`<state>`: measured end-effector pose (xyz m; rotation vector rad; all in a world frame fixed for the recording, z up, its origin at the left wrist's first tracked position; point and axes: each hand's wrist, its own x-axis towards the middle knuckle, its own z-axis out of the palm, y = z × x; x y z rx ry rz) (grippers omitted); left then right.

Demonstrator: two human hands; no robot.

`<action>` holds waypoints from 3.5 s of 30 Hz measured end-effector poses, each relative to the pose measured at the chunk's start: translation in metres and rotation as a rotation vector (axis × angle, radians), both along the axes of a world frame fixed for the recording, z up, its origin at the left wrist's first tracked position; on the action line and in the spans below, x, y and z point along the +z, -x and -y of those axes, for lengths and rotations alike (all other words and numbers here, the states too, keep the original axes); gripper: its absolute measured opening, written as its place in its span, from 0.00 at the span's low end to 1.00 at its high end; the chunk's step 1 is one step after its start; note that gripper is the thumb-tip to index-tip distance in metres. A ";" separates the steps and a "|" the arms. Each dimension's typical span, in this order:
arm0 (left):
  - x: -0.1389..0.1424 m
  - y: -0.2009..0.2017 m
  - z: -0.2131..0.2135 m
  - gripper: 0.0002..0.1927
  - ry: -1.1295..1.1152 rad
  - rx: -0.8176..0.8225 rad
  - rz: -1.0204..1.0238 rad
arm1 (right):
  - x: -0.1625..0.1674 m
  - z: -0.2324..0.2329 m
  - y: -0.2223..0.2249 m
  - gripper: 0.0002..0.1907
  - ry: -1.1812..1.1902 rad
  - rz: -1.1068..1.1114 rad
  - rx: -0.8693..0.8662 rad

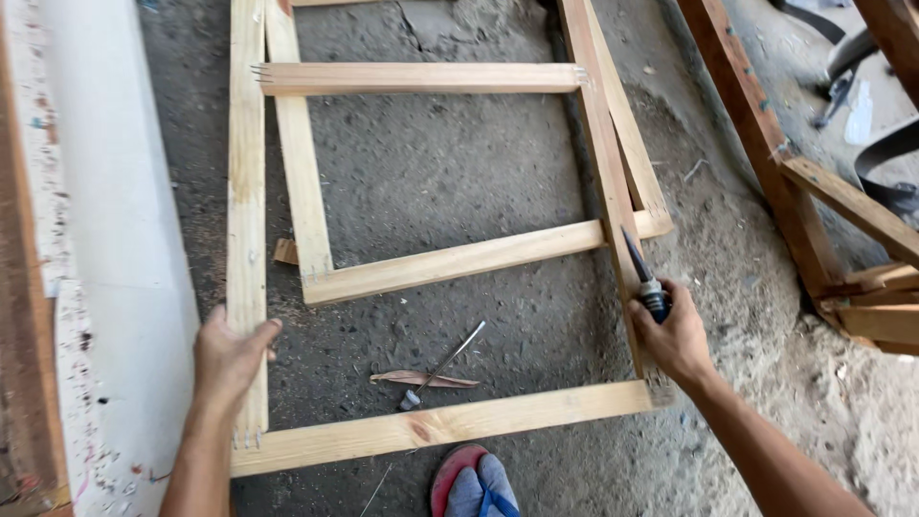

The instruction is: The person uses pliers to pull staples out of wooden frame parts lying on the ground, holding each rail steady with the other hand. They flip and reposition the frames and rails between pulls, working through several frame components one at a time.

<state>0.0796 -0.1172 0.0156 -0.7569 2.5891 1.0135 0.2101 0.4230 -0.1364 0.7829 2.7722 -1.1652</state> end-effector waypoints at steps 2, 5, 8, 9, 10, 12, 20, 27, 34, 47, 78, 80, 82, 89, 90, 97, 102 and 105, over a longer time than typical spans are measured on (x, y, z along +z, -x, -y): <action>-0.004 0.010 -0.001 0.19 -0.042 -0.024 -0.049 | 0.002 -0.004 -0.001 0.33 0.238 0.164 -0.118; -0.010 0.014 -0.003 0.20 -0.034 -0.011 -0.010 | 0.003 -0.004 -0.012 0.30 0.305 0.251 -0.141; -0.015 0.015 -0.003 0.24 -0.081 -0.010 -0.013 | 0.001 -0.002 -0.027 0.26 0.444 0.329 -0.237; -0.017 0.014 -0.003 0.26 -0.113 -0.017 -0.019 | 0.001 -0.001 -0.033 0.25 0.434 0.314 -0.228; -0.020 0.013 -0.004 0.27 -0.054 -0.021 -0.014 | 0.000 -0.002 -0.035 0.23 0.421 0.292 -0.219; -0.026 0.010 -0.002 0.32 0.067 -0.040 -0.014 | -0.002 -0.003 -0.038 0.21 0.440 0.268 -0.224; -0.045 -0.051 -0.014 0.40 0.155 -0.235 -0.248 | 0.005 -0.008 -0.034 0.19 0.470 0.283 -0.171; -0.042 -0.116 -0.060 0.21 0.325 -0.431 -0.509 | 0.017 -0.019 -0.037 0.14 0.551 0.363 -0.158; -0.097 -0.247 -0.211 0.19 -1.211 -0.088 0.249 | 0.020 -0.014 -0.032 0.13 0.772 0.391 -0.324; -0.151 -0.237 -0.267 0.22 -1.357 0.505 0.170 | 0.057 -0.041 -0.071 0.19 0.223 0.502 0.558; -0.128 -0.236 -0.274 0.22 -1.292 0.453 0.146 | 0.058 -0.109 -0.087 0.22 -0.395 0.897 1.064; -0.125 -0.235 -0.271 0.22 -1.294 0.435 0.138 | 0.045 -0.117 -0.083 0.23 -0.440 0.693 1.176; -0.122 -0.236 -0.269 0.22 -1.263 0.447 0.142 | 0.036 -0.119 -0.088 0.25 -0.398 0.630 1.215; -0.113 -0.230 -0.263 0.22 -1.234 0.453 0.124 | 0.029 -0.110 -0.091 0.29 -0.372 0.655 1.234; -0.113 -0.229 -0.264 0.23 -1.229 0.437 0.102 | 0.032 -0.107 -0.089 0.29 -0.369 0.668 1.232; -0.117 -0.225 -0.265 0.26 -1.177 0.366 0.028 | 0.071 -0.098 -0.085 0.17 -0.668 0.665 1.407; -0.111 -0.225 -0.251 0.24 -1.170 0.385 -0.019 | 0.064 -0.086 -0.075 0.21 -0.366 0.710 1.276; -0.108 -0.224 -0.246 0.24 -1.171 0.385 -0.042 | 0.052 -0.084 -0.085 0.23 -0.117 0.562 1.192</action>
